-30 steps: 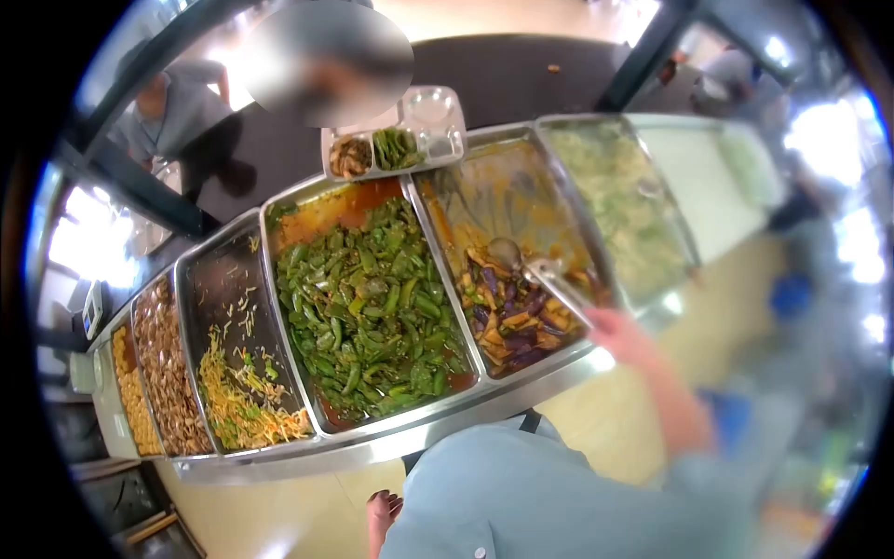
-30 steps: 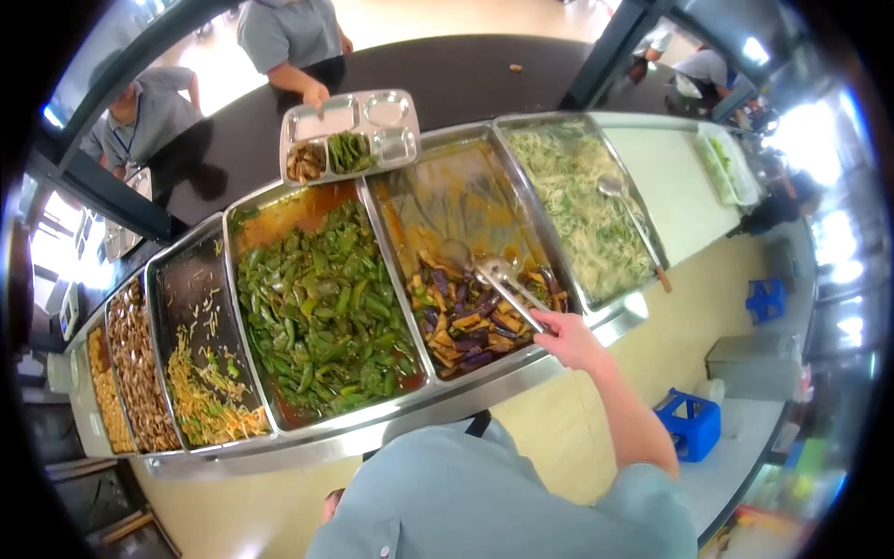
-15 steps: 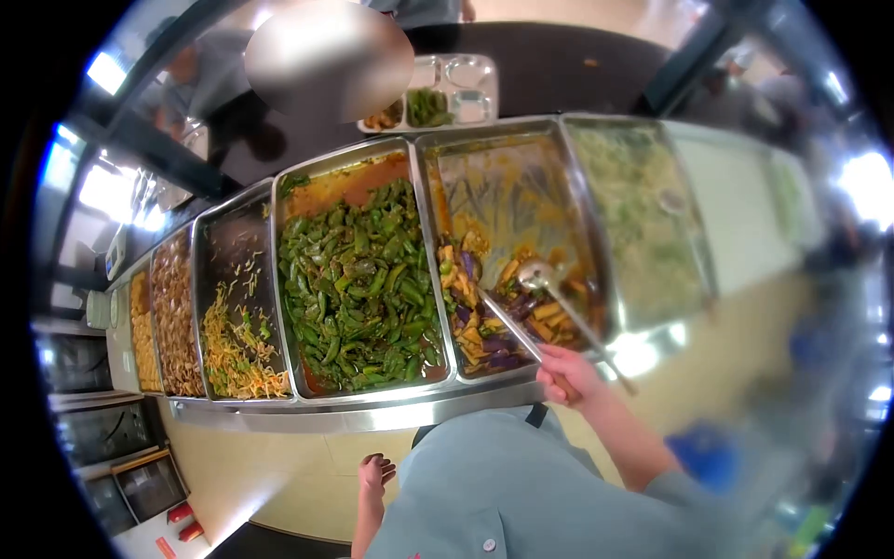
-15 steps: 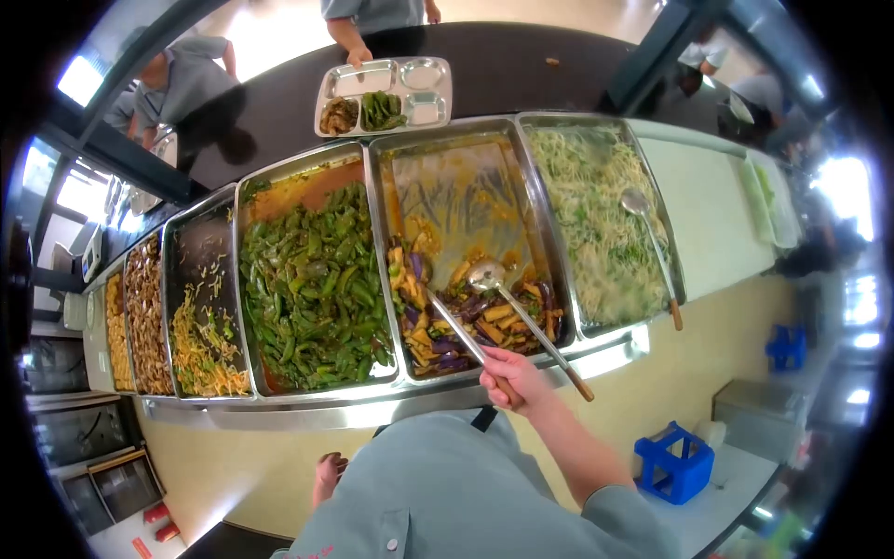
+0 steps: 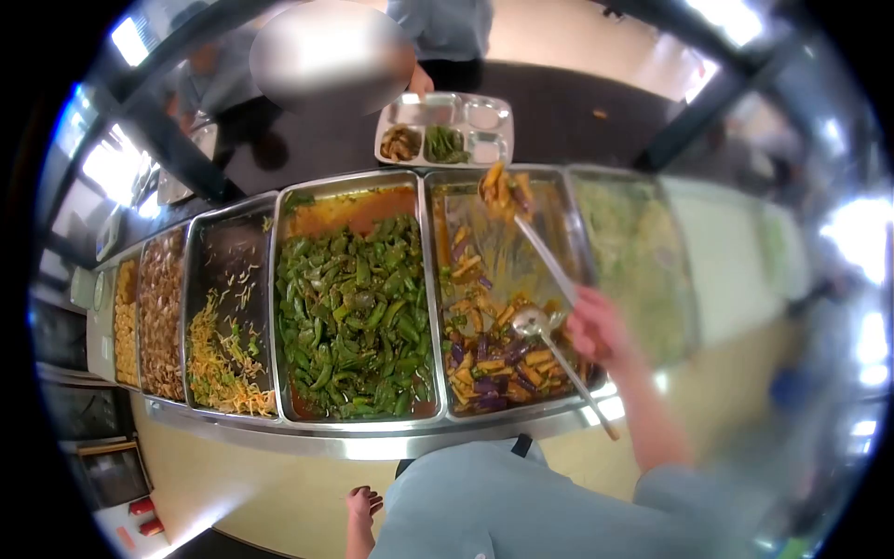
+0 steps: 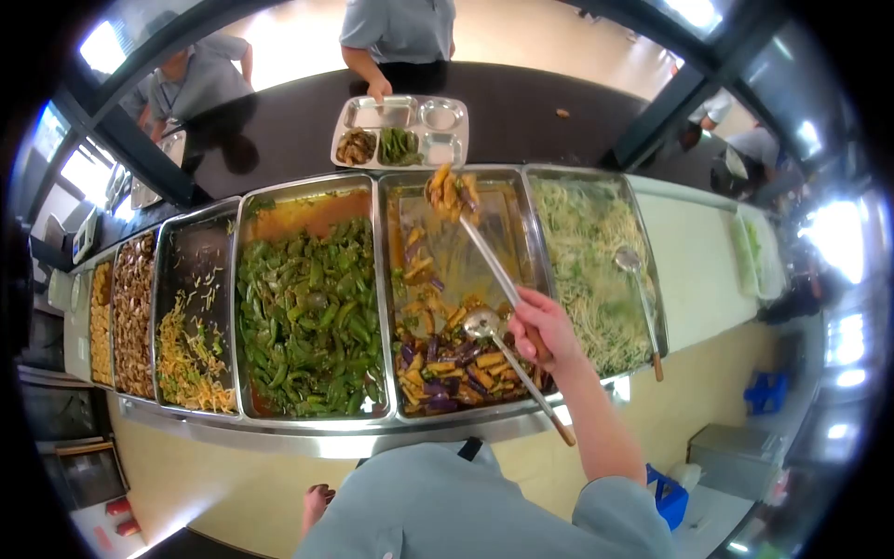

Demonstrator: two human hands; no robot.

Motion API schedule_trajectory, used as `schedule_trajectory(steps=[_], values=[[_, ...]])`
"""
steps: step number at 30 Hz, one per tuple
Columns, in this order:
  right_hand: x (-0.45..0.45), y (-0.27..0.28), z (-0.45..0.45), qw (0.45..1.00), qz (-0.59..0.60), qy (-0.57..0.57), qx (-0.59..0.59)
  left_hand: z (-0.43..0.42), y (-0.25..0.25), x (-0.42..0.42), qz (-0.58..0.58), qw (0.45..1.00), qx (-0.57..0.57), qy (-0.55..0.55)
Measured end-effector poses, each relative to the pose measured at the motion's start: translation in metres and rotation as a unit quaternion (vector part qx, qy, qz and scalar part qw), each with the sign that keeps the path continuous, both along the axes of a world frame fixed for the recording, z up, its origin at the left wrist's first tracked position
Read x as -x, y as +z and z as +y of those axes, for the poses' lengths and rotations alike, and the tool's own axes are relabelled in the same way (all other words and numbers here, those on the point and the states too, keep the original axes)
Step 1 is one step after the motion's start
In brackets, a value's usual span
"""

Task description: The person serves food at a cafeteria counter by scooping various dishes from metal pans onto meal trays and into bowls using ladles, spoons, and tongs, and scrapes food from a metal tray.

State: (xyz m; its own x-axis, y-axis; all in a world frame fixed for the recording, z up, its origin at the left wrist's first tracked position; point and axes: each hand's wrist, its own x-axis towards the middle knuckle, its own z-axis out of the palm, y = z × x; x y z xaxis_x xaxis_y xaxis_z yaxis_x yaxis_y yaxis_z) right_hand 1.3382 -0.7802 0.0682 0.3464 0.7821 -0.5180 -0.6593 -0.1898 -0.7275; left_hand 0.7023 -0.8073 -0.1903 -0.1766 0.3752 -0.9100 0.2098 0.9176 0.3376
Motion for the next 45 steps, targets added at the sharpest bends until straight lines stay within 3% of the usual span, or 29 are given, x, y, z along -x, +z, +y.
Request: schedule_trajectory(steps=[6,10,12,15,18,20,25,29,33,37,39,41,44,45], values=[[-0.051,-0.007,0.106,0.991,-0.130,0.012,0.017,-0.021,-0.005,0.005,-0.003,1.000,0.012,0.024],[-0.069,-0.068,0.155,0.950,-0.305,0.035,0.059,-0.017,0.013,-0.010,0.024,0.999,0.033,0.027],[-0.074,-0.089,0.163,0.915,-0.392,0.043,0.087,-0.020,-0.010,0.006,0.024,0.999,0.012,0.021],[-0.071,-0.118,0.161,0.738,-0.672,-0.006,0.061,-0.025,-0.046,0.031,0.008,1.000,-0.017,-0.005],[-0.069,-0.116,0.156,0.685,-0.711,0.043,0.156,-0.025,-0.032,0.032,0.005,1.000,-0.011,-0.009],[-0.061,-0.109,0.139,0.700,-0.698,0.012,0.151,-0.005,0.011,-0.009,0.017,0.999,0.012,0.028],[-0.020,-0.114,0.046,0.778,-0.617,0.022,0.115,-0.010,-0.003,-0.007,0.011,0.999,0.024,0.043],[-0.023,-0.094,0.044,0.828,-0.519,0.147,0.151,-0.005,-0.006,-0.008,0.006,0.999,0.053,0.004],[0.005,-0.043,0.017,0.814,-0.461,0.305,0.180,0.013,0.006,-0.007,0.016,1.000,0.007,0.013],[0.045,-0.035,-0.033,0.877,-0.269,0.311,0.250,0.010,0.013,-0.009,0.007,1.000,0.008,0.023],[0.060,-0.049,-0.064,0.935,-0.162,0.247,0.198,0.007,0.020,-0.015,0.014,0.999,0.023,0.023],[0.078,-0.036,-0.078,0.948,-0.109,0.221,0.202,-0.001,0.020,-0.015,0.025,0.999,0.035,0.013],[0.090,-0.026,-0.093,0.904,-0.234,0.278,0.227,-0.007,0.020,-0.012,0.029,0.999,0.039,-0.009],[0.088,-0.027,-0.098,0.926,-0.167,0.260,0.216,-0.007,0.020,-0.011,0.031,0.999,0.036,-0.015]])
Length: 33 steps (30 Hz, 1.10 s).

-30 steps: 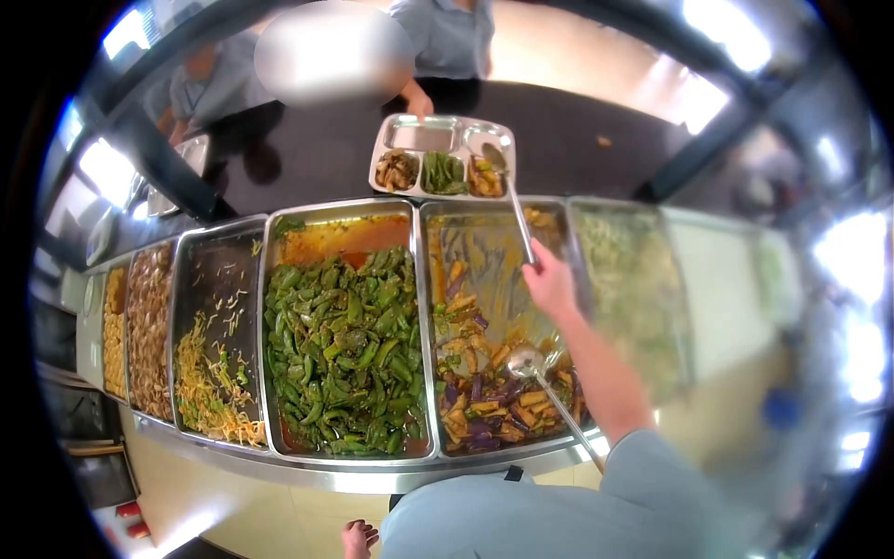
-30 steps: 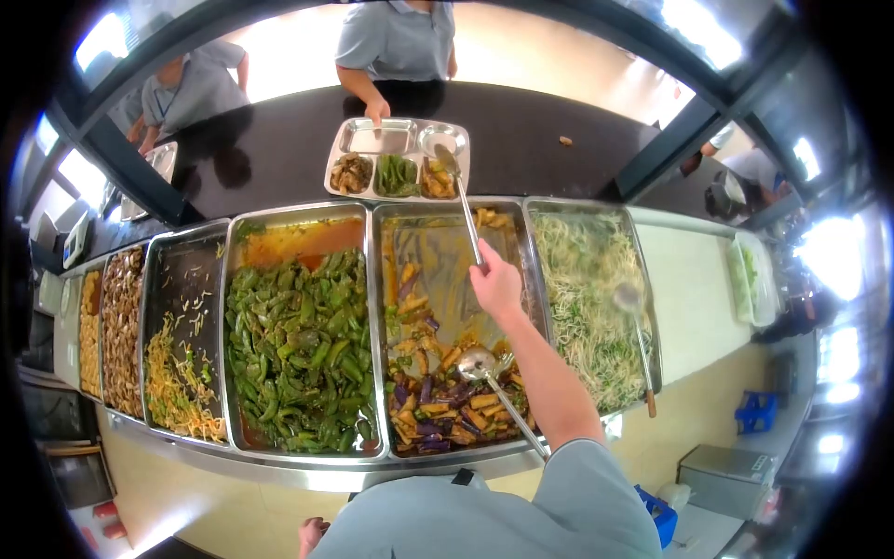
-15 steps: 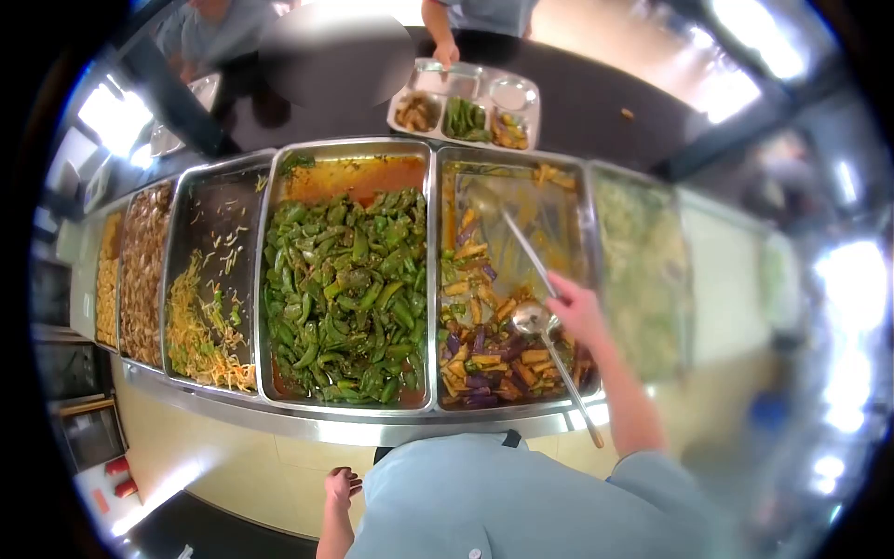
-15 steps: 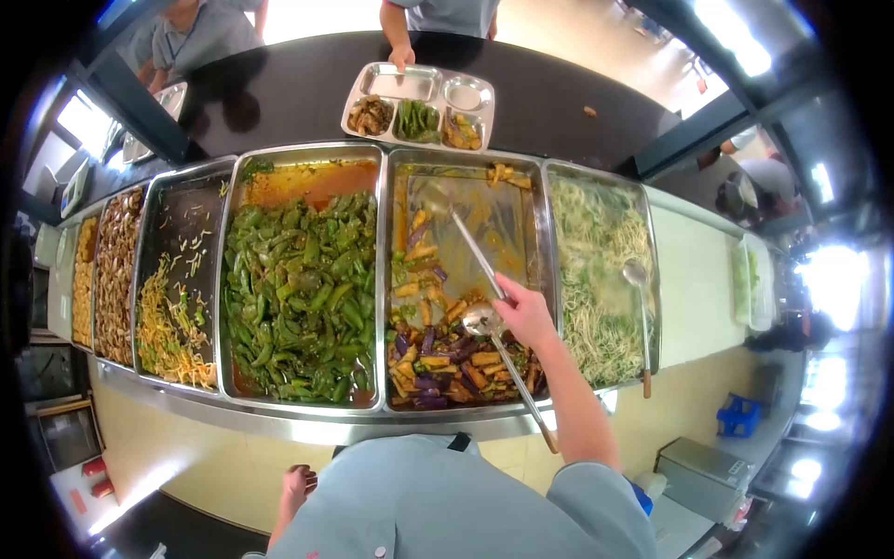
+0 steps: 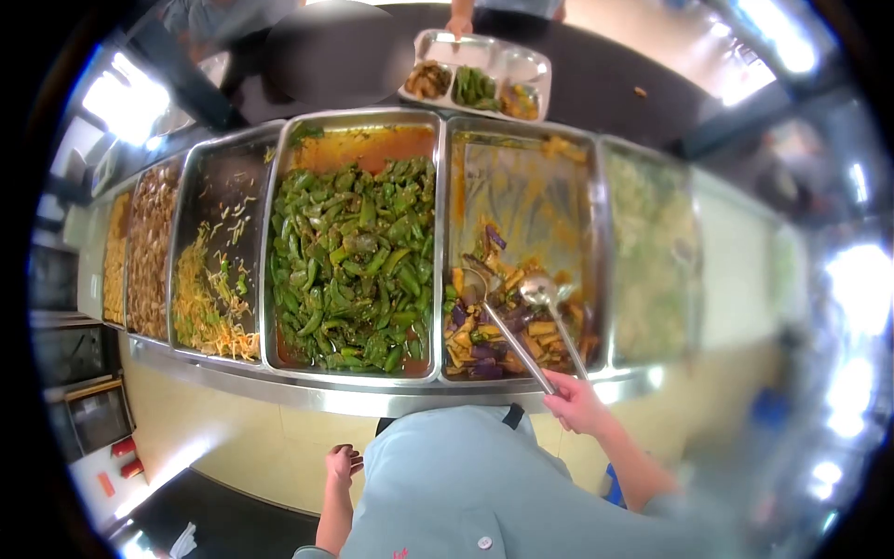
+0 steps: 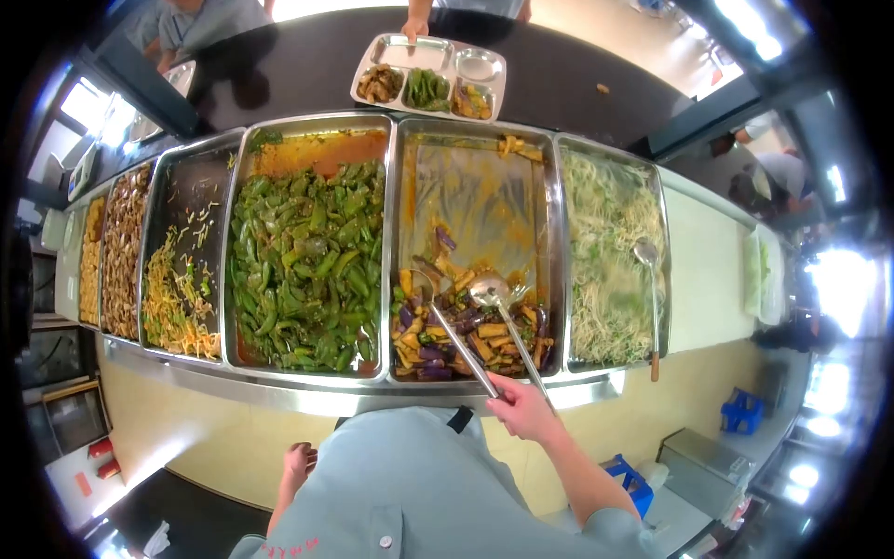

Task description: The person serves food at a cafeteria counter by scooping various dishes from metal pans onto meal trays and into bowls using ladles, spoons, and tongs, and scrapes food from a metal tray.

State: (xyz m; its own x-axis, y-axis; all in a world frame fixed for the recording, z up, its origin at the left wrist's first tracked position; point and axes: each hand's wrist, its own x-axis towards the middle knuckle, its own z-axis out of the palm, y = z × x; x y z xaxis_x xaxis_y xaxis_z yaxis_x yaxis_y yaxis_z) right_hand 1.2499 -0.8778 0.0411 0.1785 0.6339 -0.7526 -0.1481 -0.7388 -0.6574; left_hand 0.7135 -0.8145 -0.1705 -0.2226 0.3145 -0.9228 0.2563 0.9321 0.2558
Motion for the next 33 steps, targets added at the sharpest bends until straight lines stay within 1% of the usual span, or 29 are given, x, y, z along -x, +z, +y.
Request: schedule_trajectory(steps=[2,6,10,12,13,15,17,20,21,22,23,26,27,29,31,32,33], values=[[-0.008,-0.006,-0.006,0.989,0.126,-0.071,-0.007,0.000,0.000,0.002,0.003,1.000,0.003,0.005],[-0.020,-0.015,-0.007,0.934,0.290,-0.211,-0.010,0.006,-0.002,0.003,0.003,1.000,-0.001,0.016],[-0.048,-0.004,0.018,0.923,0.287,-0.249,-0.065,0.007,0.004,-0.001,0.004,0.999,-0.015,0.033],[-0.074,0.001,0.047,0.911,0.303,-0.250,-0.128,0.003,-0.002,0.002,0.004,0.999,-0.013,0.040],[-0.088,0.007,0.065,0.924,0.251,-0.241,-0.157,0.001,-0.004,0.001,0.006,0.999,-0.010,0.039],[-0.119,0.011,0.109,0.934,0.183,-0.226,-0.208,-0.002,0.000,-0.001,0.007,0.999,-0.008,0.053],[-0.149,0.007,0.156,0.942,0.105,-0.234,-0.218,-0.007,0.002,-0.003,0.005,0.997,-0.011,0.071],[-0.170,-0.007,0.216,0.956,-0.040,-0.168,-0.237,-0.016,0.003,-0.002,0.006,0.995,-0.021,0.098],[-0.176,-0.030,0.223,0.937,-0.188,-0.130,-0.265,-0.018,0.007,-0.005,0.010,0.994,-0.024,0.103],[-0.182,-0.060,0.231,0.894,-0.331,-0.088,-0.289,-0.021,0.009,-0.006,0.014,0.994,-0.027,0.110],[-0.185,-0.078,0.238,0.829,-0.465,-0.044,-0.307,-0.026,0.006,-0.003,0.008,0.993,-0.029,0.114],[-0.172,-0.088,0.239,0.790,-0.562,-0.044,-0.242,-0.042,0.003,0.003,0.005,0.994,-0.024,0.108],[-0.167,-0.083,0.240,0.801,-0.563,-0.031,-0.201,-0.043,-0.003,0.012,-0.013,0.994,-0.019,0.108],[-0.159,-0.072,0.241,0.765,-0.620,-0.007,-0.174,-0.065,-0.027,0.033,-0.044,0.990,-0.011,0.136],[-0.168,-0.110,0.247,0.613,-0.714,-0.077,-0.329,-0.066,-0.019,0.029,0.020,0.993,-0.012,0.117],[-0.163,-0.110,0.241,0.669,-0.674,-0.081,-0.303,-0.065,-0.021,0.032,0.023,0.993,-0.010,0.111],[-0.130,-0.090,0.242,0.676,-0.653,-0.072,-0.333,-0.058,-0.017,0.038,0.026,0.994,-0.008,0.105]])
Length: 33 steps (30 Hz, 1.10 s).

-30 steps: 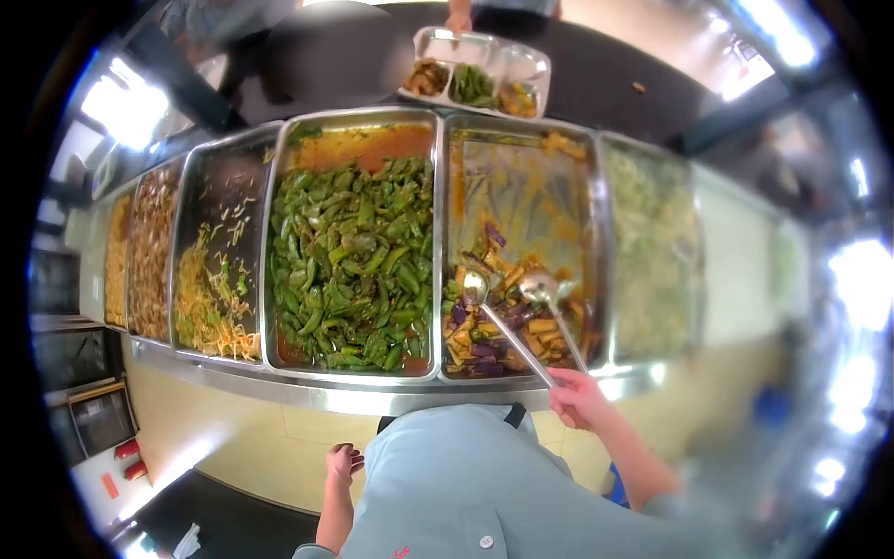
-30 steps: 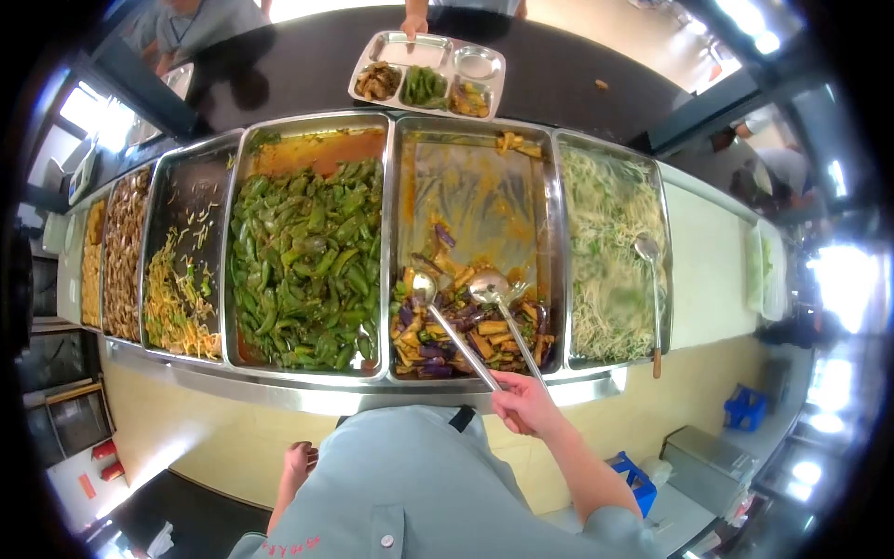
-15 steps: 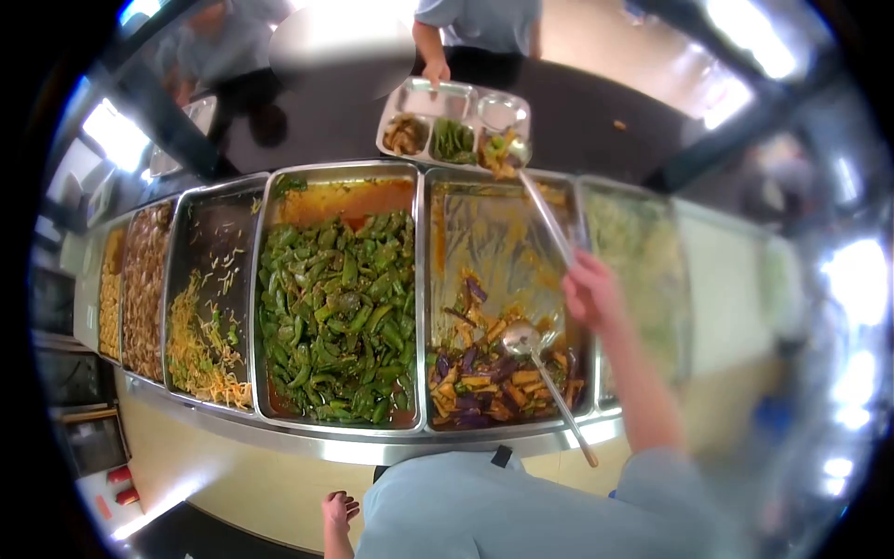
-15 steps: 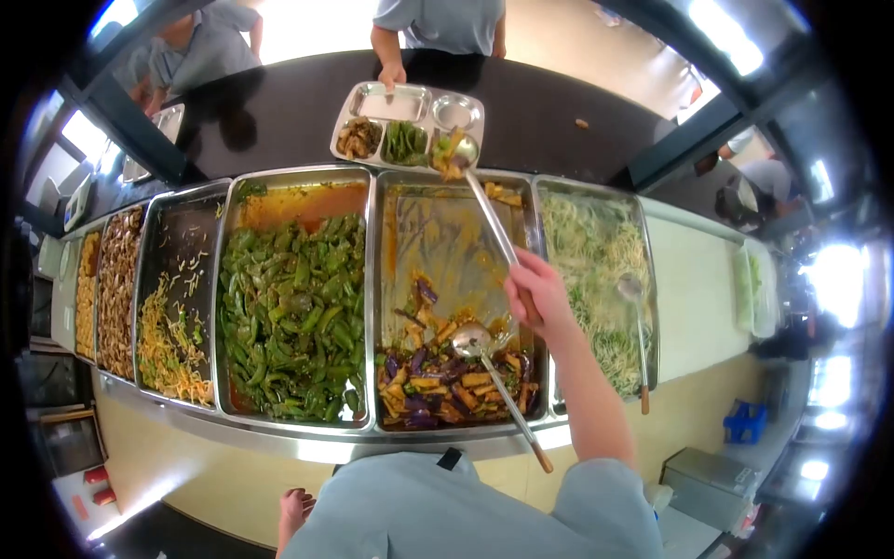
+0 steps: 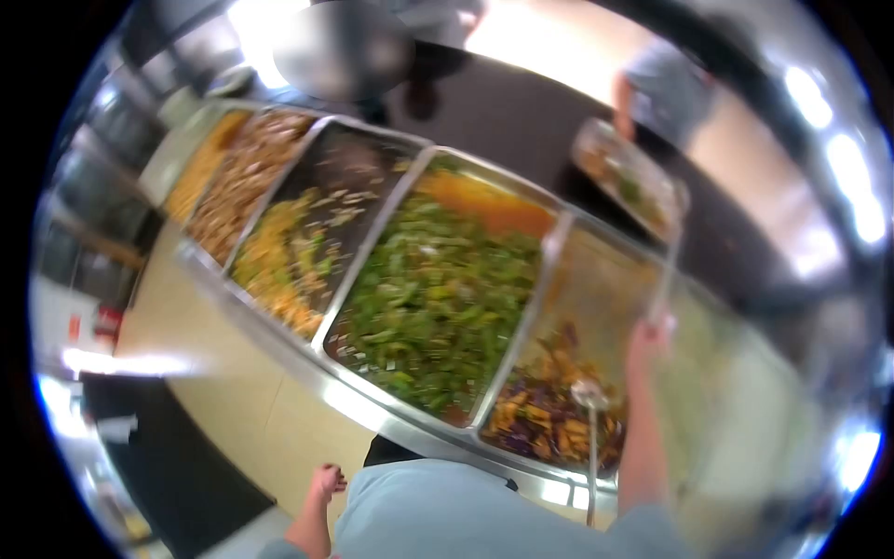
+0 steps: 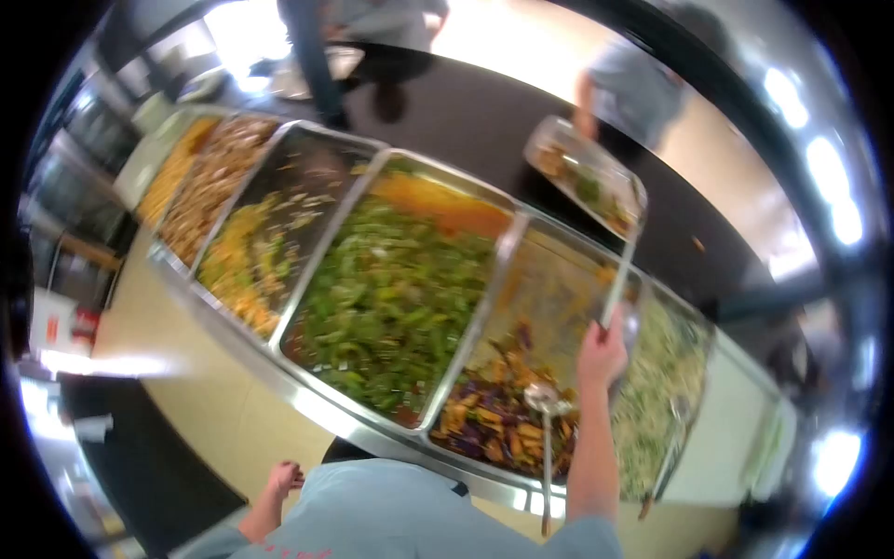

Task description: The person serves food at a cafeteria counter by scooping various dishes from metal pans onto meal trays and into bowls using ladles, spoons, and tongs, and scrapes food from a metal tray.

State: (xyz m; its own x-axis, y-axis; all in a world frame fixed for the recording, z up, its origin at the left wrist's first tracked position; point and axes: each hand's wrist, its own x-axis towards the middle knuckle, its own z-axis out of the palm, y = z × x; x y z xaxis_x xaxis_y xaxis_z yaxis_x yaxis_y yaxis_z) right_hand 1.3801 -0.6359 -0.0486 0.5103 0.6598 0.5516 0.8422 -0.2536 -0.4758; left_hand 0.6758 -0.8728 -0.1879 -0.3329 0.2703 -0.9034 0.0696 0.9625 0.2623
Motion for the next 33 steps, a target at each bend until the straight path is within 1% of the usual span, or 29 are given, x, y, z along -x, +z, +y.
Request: schedule_trajectory(steps=[1,2,3,5,6,7,9,11,13,14,17,19,20,21,22,23,24,25,26,27,29,33], values=[[0.029,0.025,-0.003,1.000,0.013,0.024,-0.015,0.007,0.006,0.005,0.014,1.000,-0.008,-0.009],[0.054,0.033,0.000,0.992,0.111,0.053,0.035,0.014,0.026,0.003,0.030,0.999,-0.005,-0.021],[0.082,0.037,-0.002,0.974,0.198,0.074,0.078,0.020,0.028,0.009,0.029,0.999,-0.014,-0.012],[0.148,0.040,-0.002,0.956,0.249,0.151,0.041,0.032,0.023,0.025,0.019,0.999,-0.036,-0.008],[0.177,0.039,-0.004,0.911,0.373,0.163,0.062,0.037,0.027,0.032,0.017,0.999,-0.040,0.001],[0.209,0.040,-0.002,0.851,0.490,0.170,0.085,0.043,0.031,0.039,0.016,0.999,-0.044,0.007],[0.278,0.048,0.010,0.795,0.559,0.216,0.087,0.051,0.027,0.068,0.009,0.998,-0.047,0.027],[0.342,0.059,0.028,0.754,0.597,0.247,0.119,0.052,0.000,0.103,-0.008,0.997,-0.049,0.056],[0.403,0.056,0.048,0.715,0.627,0.280,0.130,0.055,-0.023,0.145,-0.036,0.992,-0.051,0.112],[0.435,0.060,0.059,0.710,0.634,0.275,0.138,0.057,-0.030,0.166,-0.044,0.990,-0.049,0.123],[0.521,0.076,0.108,0.746,0.579,0.275,0.182,0.066,-0.028,0.240,-0.062,0.982,-0.055,0.171],[0.565,0.084,0.159,0.765,0.555,0.259,0.199,0.062,-0.023,0.288,-0.064,0.975,-0.059,0.203],[0.583,0.088,0.188,0.792,0.500,0.295,0.191,0.060,-0.022,0.312,-0.063,0.973,-0.061,0.213],[0.595,0.080,0.218,0.822,0.443,0.301,0.192,0.059,-0.022,0.336,-0.061,0.971,-0.064,0.221],[0.607,0.077,0.250,0.878,0.324,0.298,0.189,0.055,-0.021,0.358,-0.054,0.970,-0.069,0.227],[0.608,0.053,0.290,0.903,0.244,0.316,0.162,0.049,-0.022,0.378,-0.047,0.968,-0.074,0.234],[0.628,0.068,0.317,0.919,0.190,0.323,0.121,0.048,-0.026,0.398,-0.042,0.966,-0.080,0.241],[0.638,0.072,0.348,0.928,0.133,0.309,0.160,0.044,-0.030,0.416,-0.038,0.964,-0.085,0.248],[0.650,0.073,0.378,0.937,0.074,0.296,0.171,0.038,-0.034,0.432,-0.035,0.962,-0.089,0.257],[0.660,0.070,0.405,0.941,0.021,0.301,0.151,0.039,-0.034,0.442,-0.032,0.959,-0.091,0.268],[0.683,0.075,0.446,0.935,-0.041,0.270,0.225,0.042,-0.025,0.455,-0.017,0.959,-0.078,0.273],[0.689,0.034,0.500,0.915,-0.134,0.272,0.267,0.056,-0.002,0.471,-0.026,0.957,-0.087,0.277]])
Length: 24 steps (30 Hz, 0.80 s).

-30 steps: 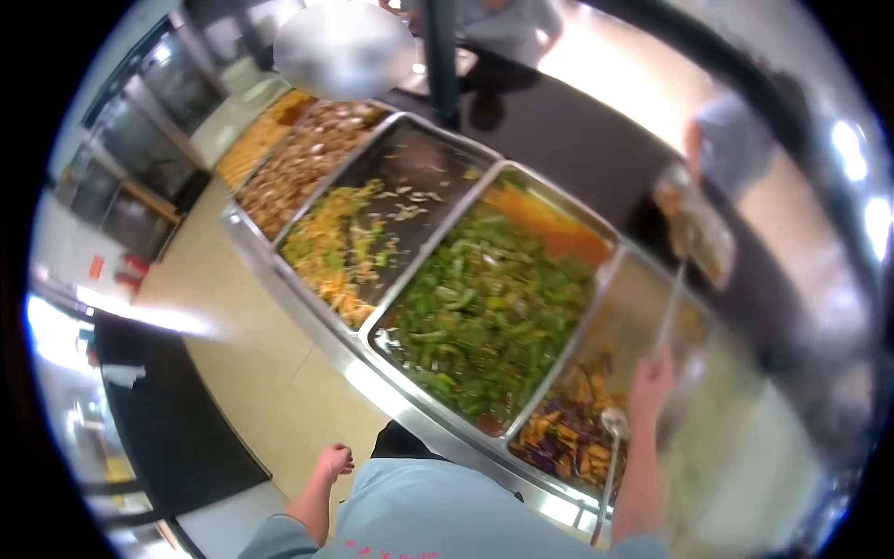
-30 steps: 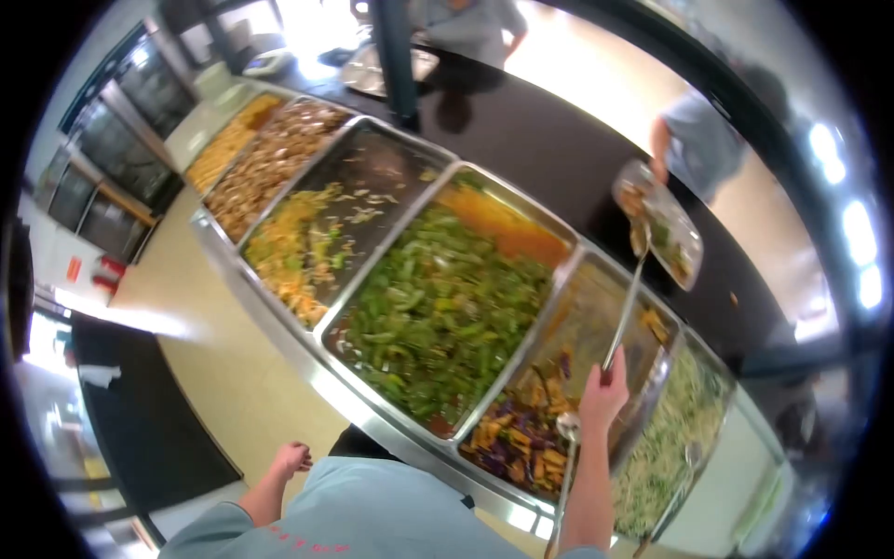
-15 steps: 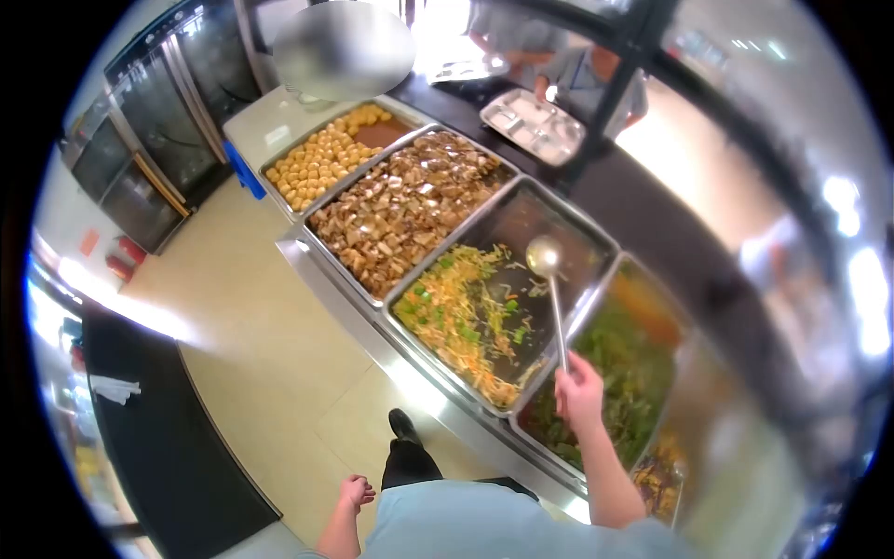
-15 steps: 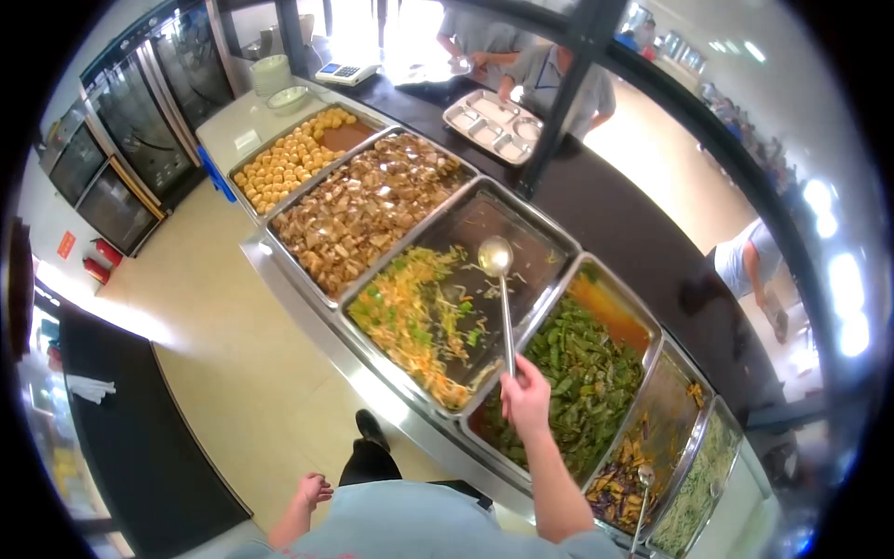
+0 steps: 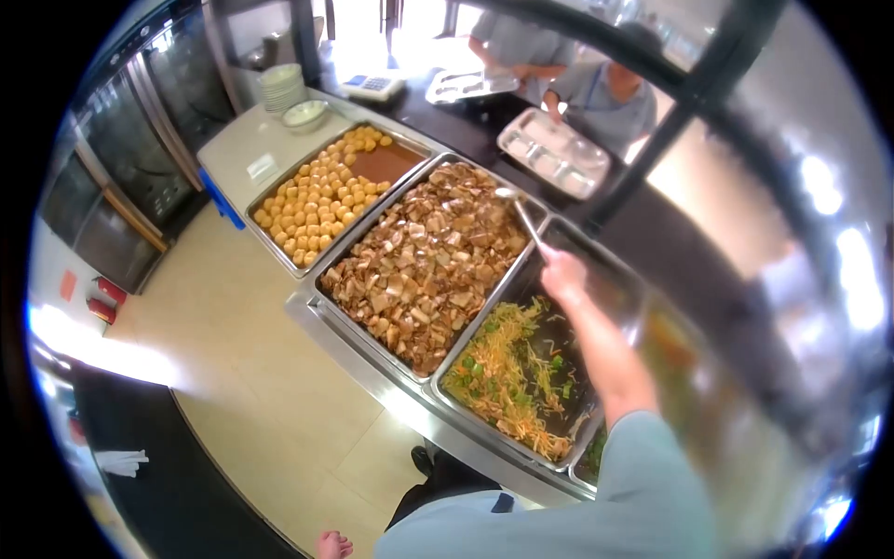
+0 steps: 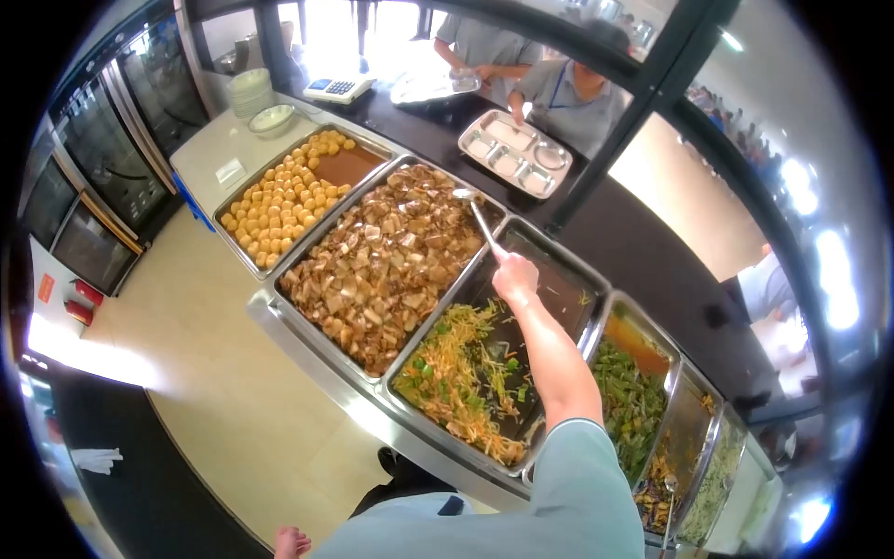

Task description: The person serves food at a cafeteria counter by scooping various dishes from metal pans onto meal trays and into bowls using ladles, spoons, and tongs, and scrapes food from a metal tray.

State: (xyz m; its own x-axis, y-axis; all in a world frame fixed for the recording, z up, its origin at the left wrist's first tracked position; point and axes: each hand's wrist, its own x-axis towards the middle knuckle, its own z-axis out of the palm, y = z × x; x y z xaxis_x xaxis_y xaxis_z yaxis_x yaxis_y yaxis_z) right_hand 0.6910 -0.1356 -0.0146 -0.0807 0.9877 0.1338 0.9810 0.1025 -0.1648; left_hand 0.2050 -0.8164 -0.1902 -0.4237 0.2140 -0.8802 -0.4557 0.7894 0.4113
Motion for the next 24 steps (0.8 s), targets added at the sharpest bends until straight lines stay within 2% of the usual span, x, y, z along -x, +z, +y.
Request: schedule_trajectory(steps=[2,5,8,9,12,13,15,17,21,22,24], values=[[-0.010,-0.023,-0.001,1.000,-0.020,0.009,0.013,0.002,0.011,0.011,-0.003,1.000,-0.010,-0.001],[-0.028,-0.026,-0.031,0.997,-0.055,-0.009,0.053,0.030,0.023,0.030,-0.007,1.000,-0.006,-0.011],[-0.044,-0.013,-0.029,1.000,0.004,0.004,0.016,0.069,0.026,0.044,-0.015,0.999,0.029,-0.020],[-0.049,-0.012,-0.025,0.998,0.051,0.024,-0.039,0.081,0.025,0.051,-0.018,0.998,0.045,-0.027],[-0.044,0.011,-0.019,0.993,0.101,-0.049,0.038,0.118,0.020,0.078,-0.019,0.995,0.088,-0.047],[-0.042,0.014,-0.019,0.991,0.125,-0.020,0.040,0.130,0.015,0.086,-0.021,0.993,0.100,-0.053],[-0.024,0.034,-0.018,0.917,0.352,-0.105,0.158,0.155,0.006,0.105,-0.022,0.991,0.109,-0.073],[-0.005,0.051,-0.016,0.801,0.538,-0.147,0.218,0.181,-0.002,0.122,-0.019,0.989,0.102,-0.105],[0.013,0.011,-0.002,0.525,0.781,-0.200,0.273,0.255,0.005,0.138,-0.023,0.980,0.080,-0.179],[0.026,0.002,-0.001,0.489,0.807,-0.209,0.257,0.274,0.006,0.145,-0.024,0.977,0.076,-0.198],[0.049,-0.003,-0.008,0.464,0.836,-0.209,0.207,0.309,0.001,0.164,-0.026,0.974,0.076,-0.214]])
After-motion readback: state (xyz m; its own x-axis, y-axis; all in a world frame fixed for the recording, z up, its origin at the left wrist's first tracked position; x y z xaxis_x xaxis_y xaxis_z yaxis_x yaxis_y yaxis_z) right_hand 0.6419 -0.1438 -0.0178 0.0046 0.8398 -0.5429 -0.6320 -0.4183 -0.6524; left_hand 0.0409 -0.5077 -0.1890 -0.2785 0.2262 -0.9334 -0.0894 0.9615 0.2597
